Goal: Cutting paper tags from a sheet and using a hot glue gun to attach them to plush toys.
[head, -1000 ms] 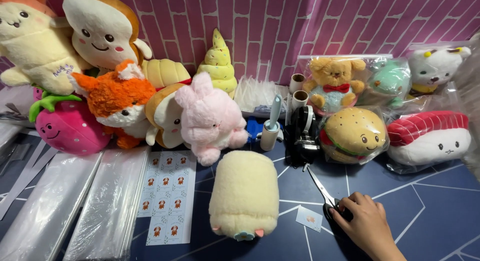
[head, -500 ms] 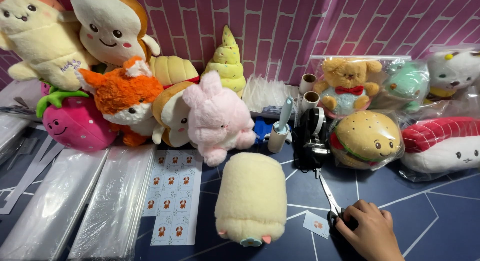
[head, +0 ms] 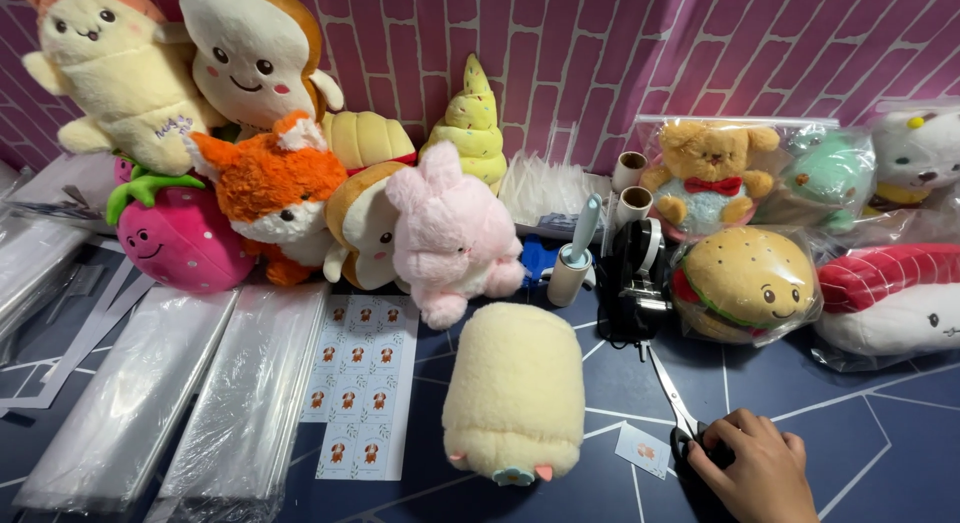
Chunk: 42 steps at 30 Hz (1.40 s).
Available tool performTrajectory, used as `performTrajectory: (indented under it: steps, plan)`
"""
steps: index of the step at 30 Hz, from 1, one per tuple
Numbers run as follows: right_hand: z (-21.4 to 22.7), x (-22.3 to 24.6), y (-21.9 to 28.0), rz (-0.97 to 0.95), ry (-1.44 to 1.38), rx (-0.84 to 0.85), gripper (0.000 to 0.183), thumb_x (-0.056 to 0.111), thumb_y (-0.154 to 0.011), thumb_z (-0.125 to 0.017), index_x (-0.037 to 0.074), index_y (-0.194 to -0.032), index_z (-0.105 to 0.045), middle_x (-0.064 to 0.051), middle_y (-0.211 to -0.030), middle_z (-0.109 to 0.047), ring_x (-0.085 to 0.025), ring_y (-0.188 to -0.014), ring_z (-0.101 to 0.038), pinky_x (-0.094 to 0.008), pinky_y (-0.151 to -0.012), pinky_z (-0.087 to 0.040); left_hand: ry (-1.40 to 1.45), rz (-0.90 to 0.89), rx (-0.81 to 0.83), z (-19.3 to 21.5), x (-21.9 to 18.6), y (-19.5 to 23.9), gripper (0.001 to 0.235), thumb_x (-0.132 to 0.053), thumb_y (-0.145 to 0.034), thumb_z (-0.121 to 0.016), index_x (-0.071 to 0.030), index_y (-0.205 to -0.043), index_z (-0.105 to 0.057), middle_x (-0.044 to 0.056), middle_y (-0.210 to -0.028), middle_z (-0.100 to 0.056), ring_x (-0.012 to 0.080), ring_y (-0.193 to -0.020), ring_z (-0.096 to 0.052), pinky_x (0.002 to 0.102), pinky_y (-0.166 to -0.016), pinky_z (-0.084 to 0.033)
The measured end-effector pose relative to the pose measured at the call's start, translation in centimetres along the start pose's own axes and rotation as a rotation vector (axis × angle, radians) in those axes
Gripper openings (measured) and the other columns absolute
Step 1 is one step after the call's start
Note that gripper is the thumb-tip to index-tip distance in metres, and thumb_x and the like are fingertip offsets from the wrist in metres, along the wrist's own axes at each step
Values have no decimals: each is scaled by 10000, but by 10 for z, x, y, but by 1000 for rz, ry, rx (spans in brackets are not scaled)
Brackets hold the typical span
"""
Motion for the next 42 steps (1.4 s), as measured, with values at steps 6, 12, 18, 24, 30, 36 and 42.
performTrajectory:
  steps: [6,12,18,24,30,36,42]
  plan:
    - [21,2,2,-137,8,3,270,600,-834,-628,367,-805,-763,152,-986,-668,-62,-1077,-642,-342,-1026,-369,67,-10,12,33,-14,-11,293,-237,-1143,-321,-112,-1322,-515,184,-968,-465,290,-604,-421,441,-585,-359]
    - [21,12,-8,-87,-22,-68,251,572,-852,-630,346,-825,-737,130,-951,-645,-108,-1027,-635,-354,-1019,-373,-1027,207,-396,180,-22,5,233,-95,-923,-576,-44,-1151,-580,66,-914,-501,143,-662,-454,271,-619,-431]
    - [26,23,-14,-23,15,-96,316,623,-884,-591,343,-922,-734,117,-990,-641,-135,-1016,-645,-372,-972,-395,-1271,354,-392,220,-13,21,303,-281,-1005,-491,-51,-1178,-589,22,-788,-521,67,-479,-311,247,-413,-241]
    - [41,31,-16,145,-186,-303,232,515,-842,-699,288,-812,-734,138,-896,-673,-118,-929,-621,-387,-962,-358,-1318,410,-415,246,-9,30,683,-560,-1000,-255,-17,-1158,-638,86,-681,-571,68,-416,-285,224,-391,-173]
    - [64,86,-9,477,-412,-346,192,363,-867,-722,209,-762,-677,75,-759,-633,-125,-767,-616,-330,-815,-356,-1349,409,-361,250,-5,31,776,-605,-984,-203,1,-1112,-670,104,-631,-595,85,-368,-337,210,-356,-198]
    - [71,121,8,672,-717,-357,229,216,-903,-685,138,-689,-655,20,-618,-569,-143,-584,-523,-296,-689,-398,-1495,505,-312,247,1,25,468,-460,-950,-466,-99,-1166,-670,52,-919,-722,91,-468,-504,244,-439,-371]
    - [67,116,3,690,-706,-331,246,223,-905,-684,137,-680,-633,29,-593,-534,-140,-559,-483,-302,-689,-362,-1556,677,-247,247,10,29,536,-479,-908,-542,-117,-1300,-584,57,-1225,-624,136,-659,-627,277,-647,-501]
Point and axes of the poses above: each hand's wrist, its own y-axis away from the middle knuckle, its own z-axis out of the back of the hand, x = y × z, the point moved 7 cm from there along -y, towards the middle knuckle
